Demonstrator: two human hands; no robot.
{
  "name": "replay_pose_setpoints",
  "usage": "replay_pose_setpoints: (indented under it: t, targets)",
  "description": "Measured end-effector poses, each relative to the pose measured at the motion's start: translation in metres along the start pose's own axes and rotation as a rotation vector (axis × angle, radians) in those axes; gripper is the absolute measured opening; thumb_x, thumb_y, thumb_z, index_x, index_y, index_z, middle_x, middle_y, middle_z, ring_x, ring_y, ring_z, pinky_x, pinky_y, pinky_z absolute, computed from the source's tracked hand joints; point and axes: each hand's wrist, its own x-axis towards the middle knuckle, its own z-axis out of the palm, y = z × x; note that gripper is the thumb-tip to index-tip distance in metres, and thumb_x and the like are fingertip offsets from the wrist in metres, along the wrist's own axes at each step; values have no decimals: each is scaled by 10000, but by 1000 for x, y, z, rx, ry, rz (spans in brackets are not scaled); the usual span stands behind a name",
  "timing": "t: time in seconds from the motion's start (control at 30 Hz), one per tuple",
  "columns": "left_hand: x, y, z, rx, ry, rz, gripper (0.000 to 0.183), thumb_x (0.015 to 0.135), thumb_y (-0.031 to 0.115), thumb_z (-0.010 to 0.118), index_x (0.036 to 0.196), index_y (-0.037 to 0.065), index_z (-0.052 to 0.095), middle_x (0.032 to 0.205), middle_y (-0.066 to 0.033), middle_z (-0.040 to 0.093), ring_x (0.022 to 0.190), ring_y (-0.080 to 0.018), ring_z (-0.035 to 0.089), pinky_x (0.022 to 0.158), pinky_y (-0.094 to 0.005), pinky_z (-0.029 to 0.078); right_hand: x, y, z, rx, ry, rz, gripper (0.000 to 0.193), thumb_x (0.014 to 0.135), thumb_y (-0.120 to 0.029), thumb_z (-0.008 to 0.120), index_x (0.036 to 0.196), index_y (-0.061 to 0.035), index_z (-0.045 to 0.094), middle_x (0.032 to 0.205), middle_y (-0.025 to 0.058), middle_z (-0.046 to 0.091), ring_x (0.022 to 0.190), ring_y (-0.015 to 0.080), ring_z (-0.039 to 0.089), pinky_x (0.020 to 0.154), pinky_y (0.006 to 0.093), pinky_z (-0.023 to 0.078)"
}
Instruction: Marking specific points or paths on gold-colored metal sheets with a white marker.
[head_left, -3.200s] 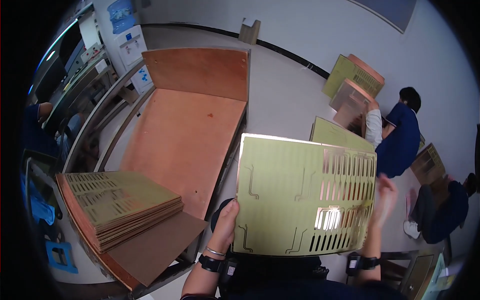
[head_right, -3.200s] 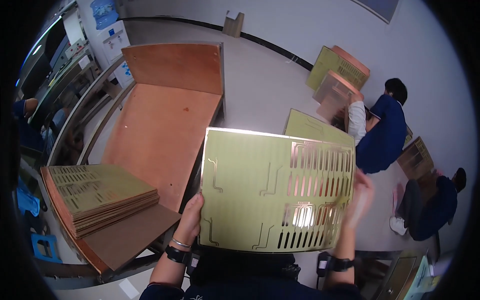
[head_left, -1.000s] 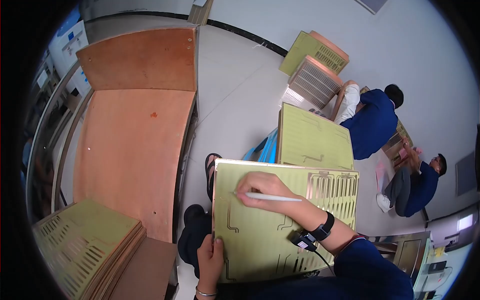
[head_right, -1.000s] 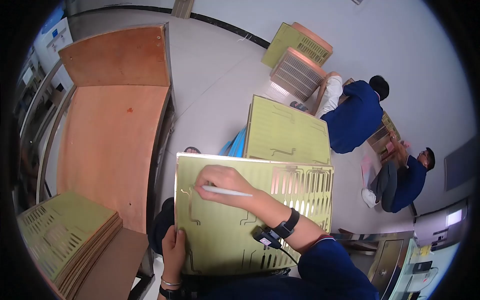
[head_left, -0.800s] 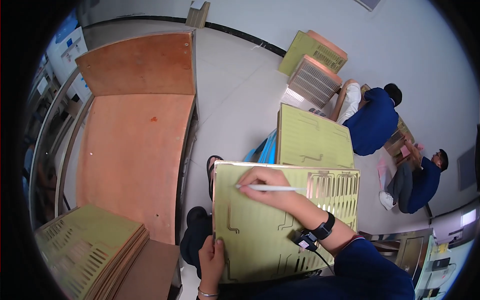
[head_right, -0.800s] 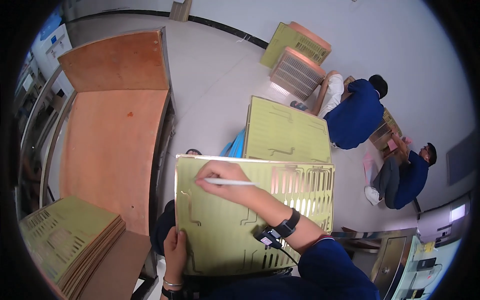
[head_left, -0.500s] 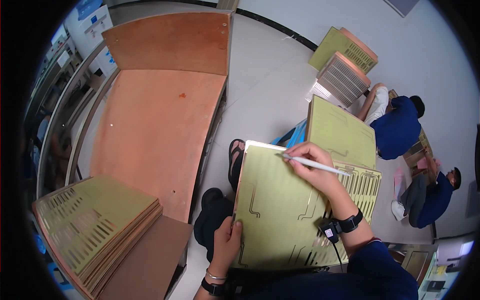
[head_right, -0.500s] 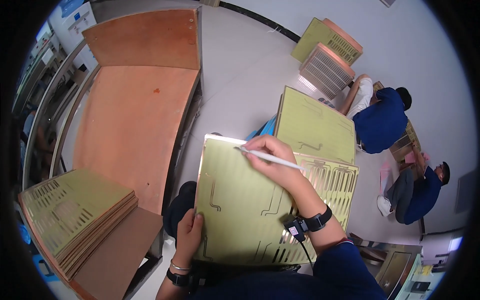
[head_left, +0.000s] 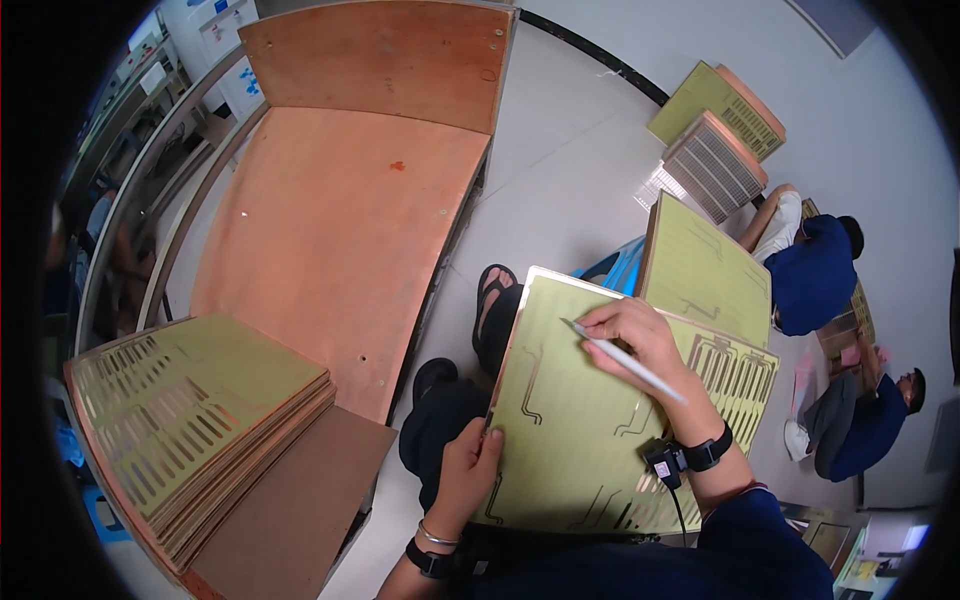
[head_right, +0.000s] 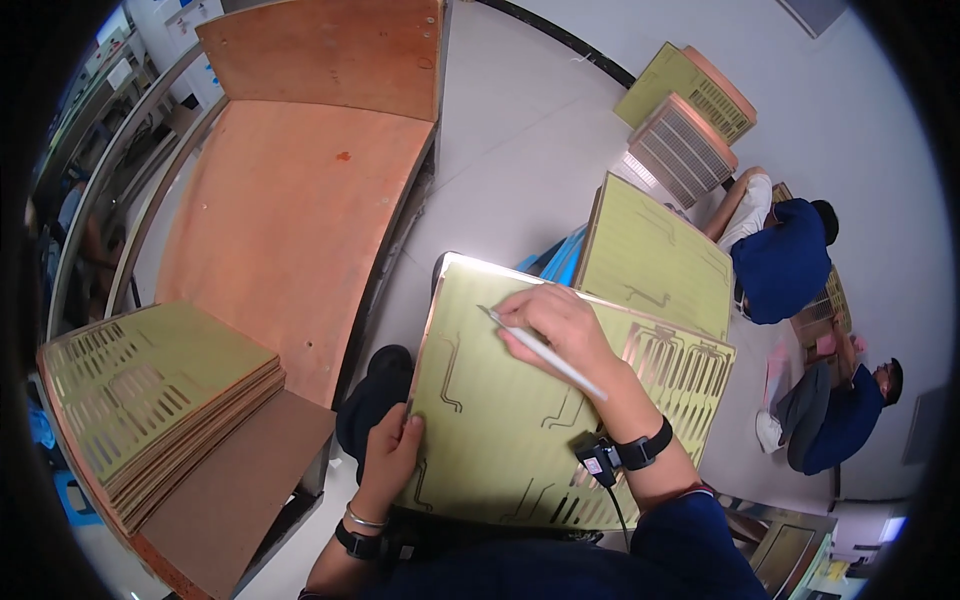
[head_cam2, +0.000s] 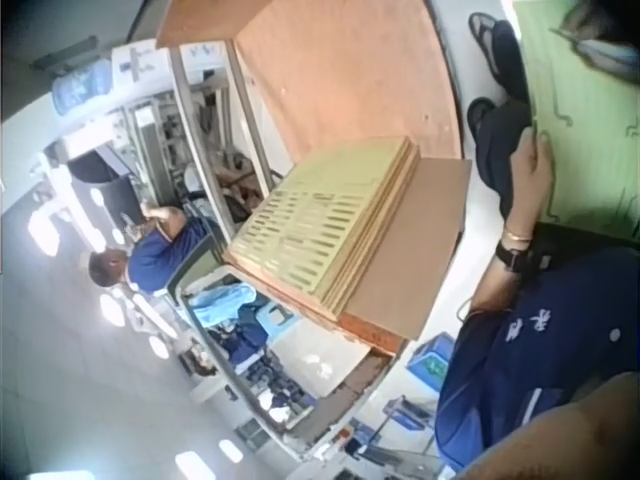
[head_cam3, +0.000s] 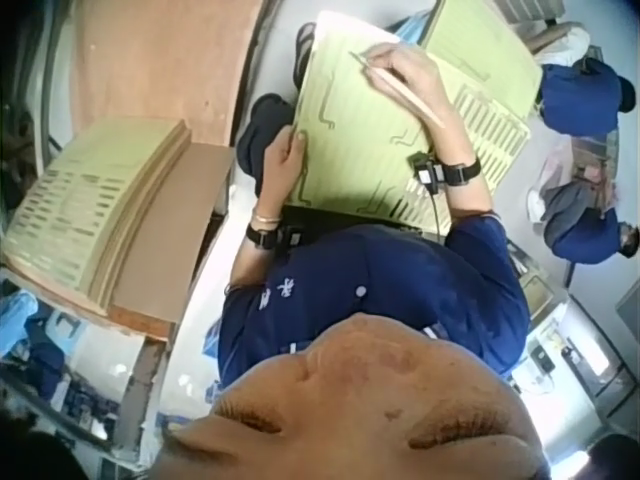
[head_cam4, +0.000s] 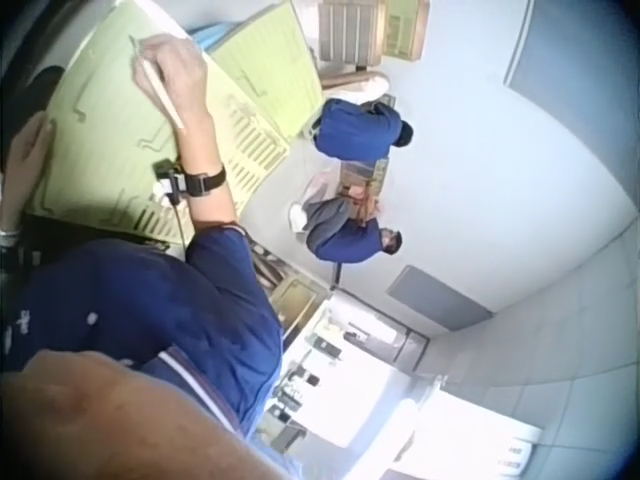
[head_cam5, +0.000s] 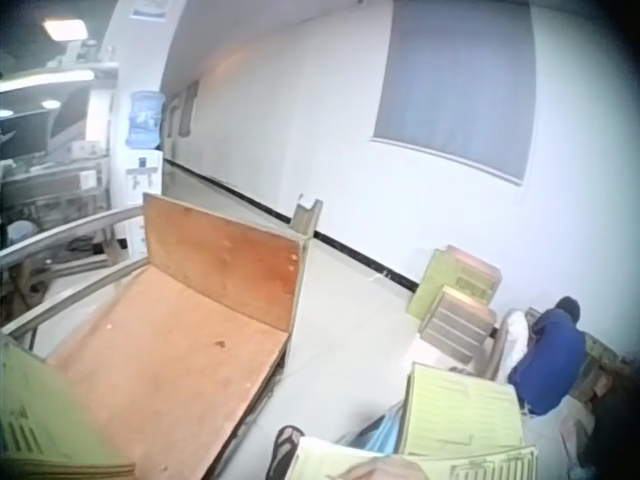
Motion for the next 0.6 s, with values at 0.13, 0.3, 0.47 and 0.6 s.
replay_pose_setpoints:
  t: [0.13, 0.3, 0.47, 0.6]
  targets:
    - [-1, 5, 0, -2, -30, -84, 271, 961, 215, 507, 791, 7, 465, 634, 8, 400, 645, -53, 355, 542, -244, 337, -1, -2, 1, -84, -26, -76, 190, 682, -1, 734, 793, -55, 590, 867, 56, 656, 780, 225, 630, 669, 316, 480]
    - [-1, -3, 0, 17, 12, -1, 265, 956, 204, 529, 792, 1, 483, 567, -27, 414, 563, -52, 376, 491, -252, 345, 4, -4, 11, -85, 58, -44, 207, 664, 23, 735, 787, -45, 584, 868, 72, 651, 770, 236, 623, 688, 321, 491]
    - [1, -3, 1, -15, -4, -28, 269, 952, 199, 538, 783, 0, 474, 558, -30, 419, 551, -56, 374, 483, -257, 343, 2, -1, 6, -45, 5, -47, 193, 673, 37, 724, 782, -35, 583, 865, 79, 650, 784, 243, 628, 705, 328, 497]
    - [2, 2, -1, -4, -21, -39, 253, 951, 182, 520, 780, 5, 459, 609, 8, 390, 621, -46, 346, 518, -246, 321, 9, -4, 14, -82, 67, -20, 193, 671, 36, 725, 782, -35, 584, 864, 81, 652, 786, 240, 629, 704, 330, 498]
